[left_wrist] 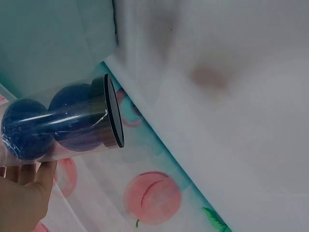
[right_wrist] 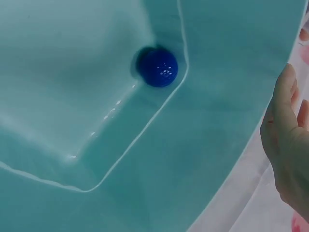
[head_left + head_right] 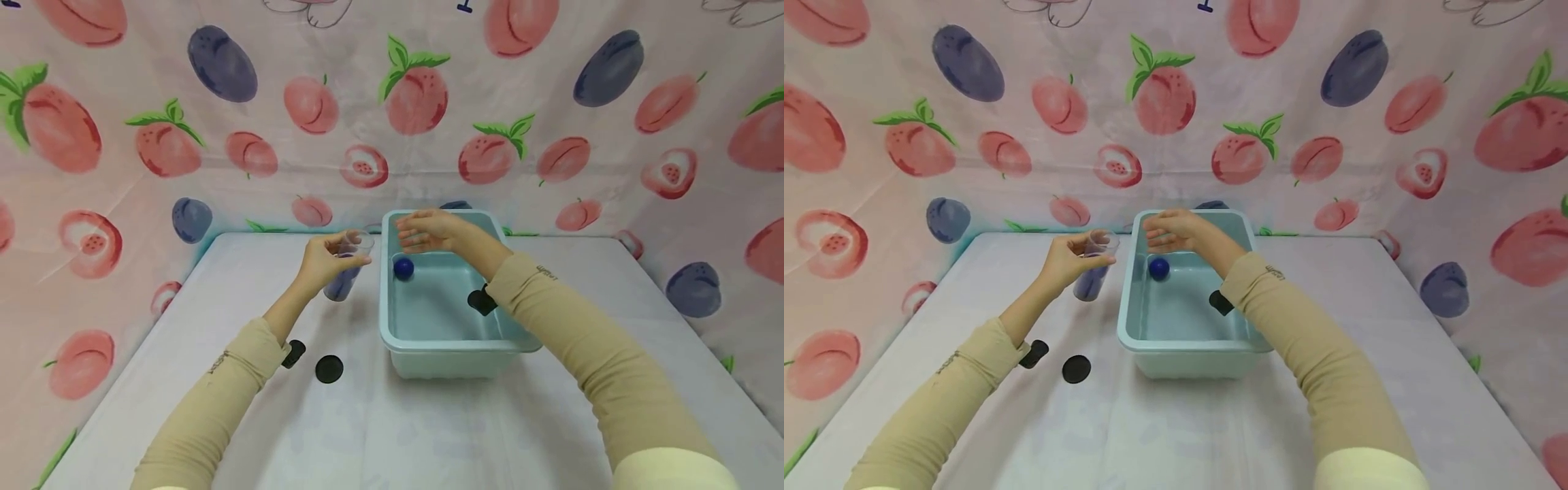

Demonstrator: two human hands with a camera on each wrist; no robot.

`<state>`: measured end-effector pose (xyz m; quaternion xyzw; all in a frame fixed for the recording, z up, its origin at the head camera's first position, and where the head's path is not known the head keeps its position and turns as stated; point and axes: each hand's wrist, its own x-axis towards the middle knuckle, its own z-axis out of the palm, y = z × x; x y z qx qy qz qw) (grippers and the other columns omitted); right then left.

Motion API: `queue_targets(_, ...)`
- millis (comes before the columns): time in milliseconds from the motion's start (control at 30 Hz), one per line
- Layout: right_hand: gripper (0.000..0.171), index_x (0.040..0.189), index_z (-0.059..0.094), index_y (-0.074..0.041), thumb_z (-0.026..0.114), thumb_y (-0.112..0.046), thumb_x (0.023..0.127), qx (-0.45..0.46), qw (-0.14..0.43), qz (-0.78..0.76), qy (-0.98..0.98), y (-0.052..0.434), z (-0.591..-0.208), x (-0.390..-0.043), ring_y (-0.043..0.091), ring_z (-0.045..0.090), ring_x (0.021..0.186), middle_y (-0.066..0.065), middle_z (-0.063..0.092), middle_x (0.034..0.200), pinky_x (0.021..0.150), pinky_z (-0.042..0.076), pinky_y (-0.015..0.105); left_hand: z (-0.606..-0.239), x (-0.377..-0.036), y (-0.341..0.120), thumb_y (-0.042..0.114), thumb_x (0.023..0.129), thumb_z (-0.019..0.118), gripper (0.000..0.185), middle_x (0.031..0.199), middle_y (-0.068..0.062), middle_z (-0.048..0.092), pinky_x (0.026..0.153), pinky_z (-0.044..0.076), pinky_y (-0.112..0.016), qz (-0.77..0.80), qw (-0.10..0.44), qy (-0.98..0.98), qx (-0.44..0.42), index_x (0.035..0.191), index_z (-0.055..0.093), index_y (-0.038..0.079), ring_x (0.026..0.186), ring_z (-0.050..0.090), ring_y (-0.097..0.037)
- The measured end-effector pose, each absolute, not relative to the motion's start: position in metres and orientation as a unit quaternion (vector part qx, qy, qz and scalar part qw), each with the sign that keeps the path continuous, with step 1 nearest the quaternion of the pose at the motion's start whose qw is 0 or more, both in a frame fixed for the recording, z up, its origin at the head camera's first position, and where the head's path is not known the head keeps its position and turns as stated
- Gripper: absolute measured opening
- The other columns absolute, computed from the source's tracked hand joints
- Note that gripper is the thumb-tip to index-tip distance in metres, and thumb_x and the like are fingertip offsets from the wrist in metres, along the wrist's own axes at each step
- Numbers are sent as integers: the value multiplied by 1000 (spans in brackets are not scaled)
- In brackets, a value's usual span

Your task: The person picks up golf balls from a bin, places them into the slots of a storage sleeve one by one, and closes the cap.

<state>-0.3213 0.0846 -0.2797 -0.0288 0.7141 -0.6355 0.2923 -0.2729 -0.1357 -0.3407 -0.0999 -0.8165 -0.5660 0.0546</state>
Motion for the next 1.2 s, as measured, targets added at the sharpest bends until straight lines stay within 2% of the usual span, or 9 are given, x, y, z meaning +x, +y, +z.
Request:
queue_targets(100, 45, 141, 37, 3, 44, -13, 99, -26, 290, -633, 718, 87, -282, -325, 35, 45, 125, 17, 46, 126, 108, 38, 45, -341, -275, -136, 17, 74, 81, 46, 116, -13, 67, 91, 53, -39, -570, 52, -813, -104, 116, 66, 6, 108, 63, -27)
queue_targets(433, 47, 144, 33, 1, 43, -14, 100, 7, 302, -643, 704, 98, -295, -336, 39, 33, 137, 25, 31, 147, 110, 35, 44, -347, -274, -137, 15, 74, 80, 40, 117, -13, 67, 93, 52, -42, -566, 50, -817, -98, 110, 68, 4, 109, 62, -27)
queue_targets(633, 48, 143, 32, 2, 43, -15, 100, 19, 290, -630, 720, 104, -305, -339, 38, 39, 129, 27, 32, 145, 109, 38, 44, -354, -269, -138, 18, 74, 81, 49, 118, -11, 66, 92, 52, -42, -564, 37, -820, -95, 119, 65, 9, 109, 62, -26)
queue_targets(767, 48, 143, 32, 4, 43, -14, 100, 14, 291, -615, 733, 101, -311, -343, 37, 44, 122, 28, 34, 143, 108, 38, 44, -357, -268, -143, 19, 73, 81, 50, 119, -10, 66, 92, 52, -43, -562, 39, -821, -88, 120, 65, 10, 110, 62, -25)
queue_targets(867, 47, 142, 35, 2, 47, -15, 99, 17, 297, -603, 740, 100, -316, -347, 38, 45, 123, 27, 37, 141, 106, 41, 44, -358, -270, -146, 20, 73, 81, 50, 119, -10, 66, 93, 52, -43, -562, 39, -822, -87, 119, 65, 10, 110, 62, -25)
queue_targets(900, 47, 140, 39, 1, 50, -16, 98, 12, 304, -604, 737, 106, -345, -378, 37, 48, 122, 26, 42, 138, 104, 44, 43, -359, -270, -146, 20, 73, 81, 50, 119, -10, 66, 93, 51, -43, -562, 38, -822, -87, 119, 65, 10, 110, 62, -25)
queue_targets(1100, 46, 139, 40, 1, 50, -18, 98, 19, 298, -572, 763, 108, -363, -392, 37, 51, 121, 25, 46, 135, 97, 50, 40, -358, -272, -147, 19, 74, 81, 49, 118, -11, 67, 93, 51, -44, -558, 38, -824, -91, 119, 65, 8, 108, 62, -26)
queue_targets(1133, 47, 140, 37, 1, 48, -18, 99, 26, 292, -564, 772, 102, -342, -368, 38, 49, 123, 26, 44, 137, 98, 49, 41, -358, -273, -147, 19, 74, 81, 49, 118, -11, 67, 93, 51, -44, -558, 39, -824, -90, 119, 65, 9, 108, 62, -26)
queue_targets(1200, 44, 136, 44, -1, 53, -20, 97, 23, 297, -572, 764, 105, -353, -379, 37, 54, 118, 25, 49, 132, 96, 50, 42, -356, -273, -148, 19, 74, 81, 51, 119, -11, 66, 93, 52, -44, -557, 39, -824, -91, 121, 64, 8, 109, 62, -26)
